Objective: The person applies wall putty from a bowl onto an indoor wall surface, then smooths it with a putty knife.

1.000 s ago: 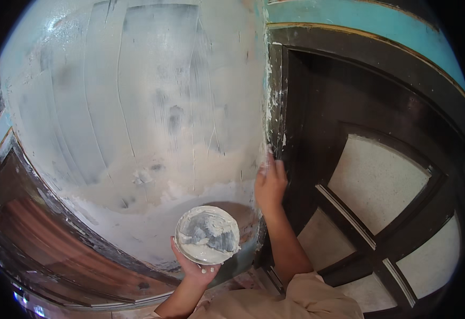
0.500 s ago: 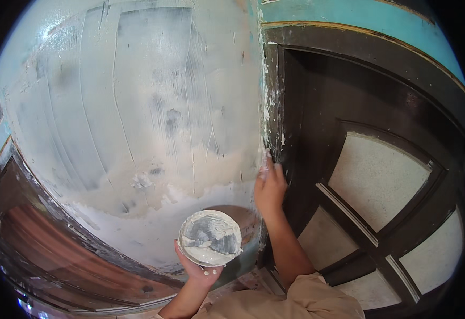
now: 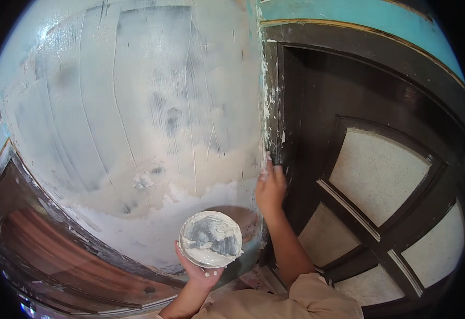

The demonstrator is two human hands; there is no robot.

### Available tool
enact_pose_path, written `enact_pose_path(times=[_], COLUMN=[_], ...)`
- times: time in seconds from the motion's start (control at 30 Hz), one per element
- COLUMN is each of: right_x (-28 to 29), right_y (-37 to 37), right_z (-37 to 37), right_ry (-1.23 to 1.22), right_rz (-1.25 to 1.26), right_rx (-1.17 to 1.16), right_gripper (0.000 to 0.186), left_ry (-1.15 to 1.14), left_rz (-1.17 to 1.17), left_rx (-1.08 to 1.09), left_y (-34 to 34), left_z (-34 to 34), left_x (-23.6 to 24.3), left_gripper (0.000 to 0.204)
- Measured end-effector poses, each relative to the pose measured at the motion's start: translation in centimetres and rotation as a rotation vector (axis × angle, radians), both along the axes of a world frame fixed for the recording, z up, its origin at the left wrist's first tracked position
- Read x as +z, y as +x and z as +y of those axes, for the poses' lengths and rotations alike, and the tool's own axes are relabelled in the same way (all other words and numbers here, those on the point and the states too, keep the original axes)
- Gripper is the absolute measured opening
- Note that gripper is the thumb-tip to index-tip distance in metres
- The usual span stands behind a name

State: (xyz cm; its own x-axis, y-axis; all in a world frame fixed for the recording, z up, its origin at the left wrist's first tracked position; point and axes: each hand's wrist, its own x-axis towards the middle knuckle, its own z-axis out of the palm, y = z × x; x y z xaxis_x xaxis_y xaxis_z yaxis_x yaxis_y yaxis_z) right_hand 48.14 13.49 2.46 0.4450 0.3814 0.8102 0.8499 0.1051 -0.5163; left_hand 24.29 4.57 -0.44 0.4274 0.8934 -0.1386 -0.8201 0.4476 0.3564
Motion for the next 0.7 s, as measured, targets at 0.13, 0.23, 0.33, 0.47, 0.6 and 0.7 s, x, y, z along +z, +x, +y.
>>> enact_pose_path(times=[0.13, 0.23, 0.33, 0.47, 0.6, 0.7], right_x=[0.3, -0.2, -0.1, -1.1, -1.2, -1.2], right_y=[0.0, -1.0, -0.6, -1.3, -0.5, -1.8], right_z=[-0.5, -0.1, -0.4, 0.4, -0.2, -0.1], right_ry=[0.033, 0.024, -0.014, 0.008, -0.041, 0.014], right_rz=[0.064, -0.065, 0.066, -0.087, 0.080, -0.041], right_rx=[0.072, -0.034, 0.017, -0.039, -0.021, -0.020], right_gripper=[0.053, 0.055, 0.054, 0.052, 0.051, 0.052], left_ry=[0.016, 0.007, -0.030, 0.011, -0.016, -0.079], left_rz=[-0.084, -0.016, -0.038, 0.067, -0.038, -0.038], left_rx=[-0.033, -0.028, -0.027, -0.019, -0.042, -0.032], left_y=[-0.4, -0.6, -1.0, -1.0, -1.9, -1.9], left_z=[0.0, 0.1, 0.3, 0.0, 0.0, -0.2], left_x=[-0.2, -0.2, -0.3, -0.2, -0.4, 0.2], left_gripper=[0.077, 0.078, 0.079, 0.077, 0.078, 0.078])
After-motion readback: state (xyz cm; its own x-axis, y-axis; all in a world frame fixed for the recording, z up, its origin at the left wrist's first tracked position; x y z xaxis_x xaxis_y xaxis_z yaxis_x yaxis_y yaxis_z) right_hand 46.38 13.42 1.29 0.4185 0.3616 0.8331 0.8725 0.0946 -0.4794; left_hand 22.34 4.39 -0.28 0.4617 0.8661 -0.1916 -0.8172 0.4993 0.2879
